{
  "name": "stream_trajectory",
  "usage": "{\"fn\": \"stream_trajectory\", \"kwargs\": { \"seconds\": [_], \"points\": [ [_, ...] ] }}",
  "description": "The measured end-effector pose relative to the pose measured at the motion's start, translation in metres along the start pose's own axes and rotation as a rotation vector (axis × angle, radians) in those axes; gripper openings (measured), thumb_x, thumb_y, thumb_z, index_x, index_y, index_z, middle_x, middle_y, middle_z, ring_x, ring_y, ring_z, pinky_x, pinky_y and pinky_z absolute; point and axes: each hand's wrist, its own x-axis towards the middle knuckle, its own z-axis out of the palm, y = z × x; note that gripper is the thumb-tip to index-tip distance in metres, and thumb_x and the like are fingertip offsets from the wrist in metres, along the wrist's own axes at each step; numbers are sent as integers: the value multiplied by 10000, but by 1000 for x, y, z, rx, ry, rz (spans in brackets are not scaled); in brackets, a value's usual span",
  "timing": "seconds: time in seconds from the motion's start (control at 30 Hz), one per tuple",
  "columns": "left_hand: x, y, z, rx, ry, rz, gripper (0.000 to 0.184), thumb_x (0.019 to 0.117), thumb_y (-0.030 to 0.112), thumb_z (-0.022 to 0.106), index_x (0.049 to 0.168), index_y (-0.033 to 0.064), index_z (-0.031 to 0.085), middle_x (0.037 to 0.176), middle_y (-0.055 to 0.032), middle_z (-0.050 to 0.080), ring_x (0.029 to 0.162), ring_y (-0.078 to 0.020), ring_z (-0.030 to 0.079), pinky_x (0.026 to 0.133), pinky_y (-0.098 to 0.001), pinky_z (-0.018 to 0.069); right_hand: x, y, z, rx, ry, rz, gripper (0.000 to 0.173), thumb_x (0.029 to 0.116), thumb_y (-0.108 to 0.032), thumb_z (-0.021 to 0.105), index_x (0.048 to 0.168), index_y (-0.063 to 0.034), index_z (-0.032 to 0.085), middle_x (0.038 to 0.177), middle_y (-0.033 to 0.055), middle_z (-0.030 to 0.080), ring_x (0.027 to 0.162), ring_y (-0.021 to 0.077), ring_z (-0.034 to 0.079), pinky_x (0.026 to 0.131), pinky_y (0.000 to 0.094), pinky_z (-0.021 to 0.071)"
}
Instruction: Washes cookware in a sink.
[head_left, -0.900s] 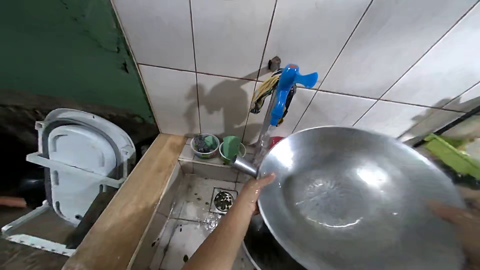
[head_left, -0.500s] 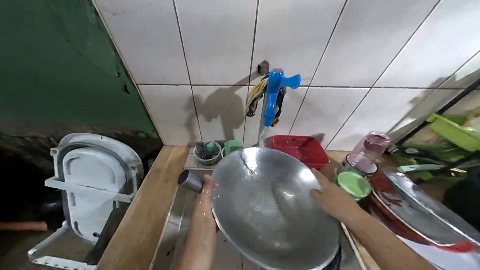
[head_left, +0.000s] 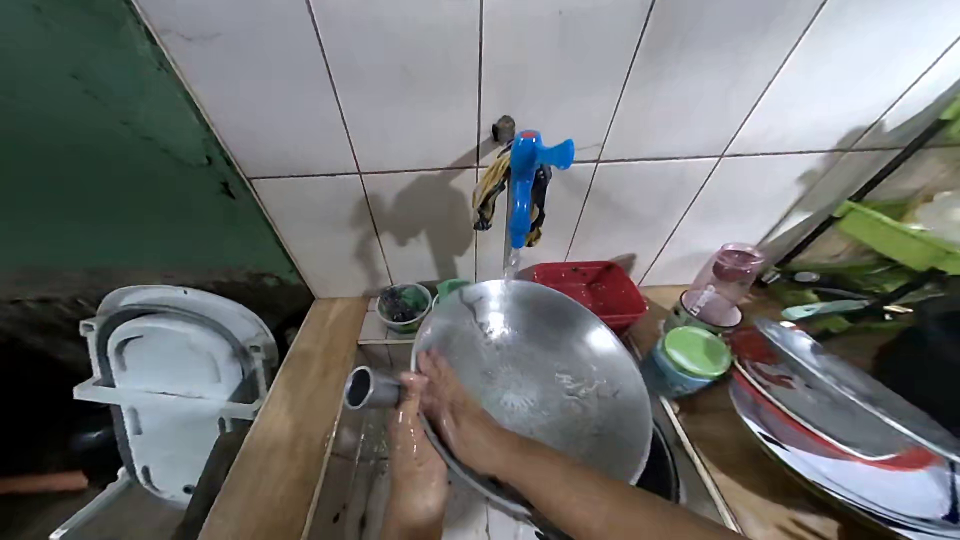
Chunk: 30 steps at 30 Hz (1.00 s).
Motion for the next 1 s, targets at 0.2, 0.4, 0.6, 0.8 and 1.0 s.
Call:
{"fn": "stream_trajectory", "kwargs": {
  "seconds": [0.2,0.4,0.6,0.8,1.0],
  "points": [
    [5,12,-15,-177,59,107,178,1061,196,453,1034,103,603,878,-25,679,836,-116,691,762,-338,614,-86,50,-124,-708,-483,345,553,1094,-481,364,1599,-256,392,1680,109,300,1574,346,191,1252,638,43],
    [-16,4,13,-126,-23,22,175,1052,181,446,1028,91,594,861,-18,668,813,-108,685,750,-325,617,-7,141,-128,-1042,433,196,603,1057,-477,429,1579,-176,426,1665,197,295,1543,458,221,1214,704,150],
    [-10,-1,18,-150,-20,6,218,1070,197,429,1036,73,606,902,-44,683,873,-127,693,792,-333,609,47,36,4,-203,439,-6,605,1108,-351,271,1626,-38,249,1687,228,197,1571,404,159,1247,634,142],
    [4,19,-2,-112,33,75,390,1110,382,305,1017,133,589,825,30,661,792,-70,681,724,-294,607,-79,-28,-40,-323,-399,-9,661,1062,-342,542,1627,-111,287,1667,158,308,1532,312,327,1226,507,318],
    [3,29,5,-162,64,53,439,1117,381,265,929,118,563,728,27,648,689,-70,681,646,-275,611,-161,15,-154,-911,-110,-246,380,867,-16,708,1193,-200,773,1216,22,755,1178,274,701,1032,579,520]
  ]
}}
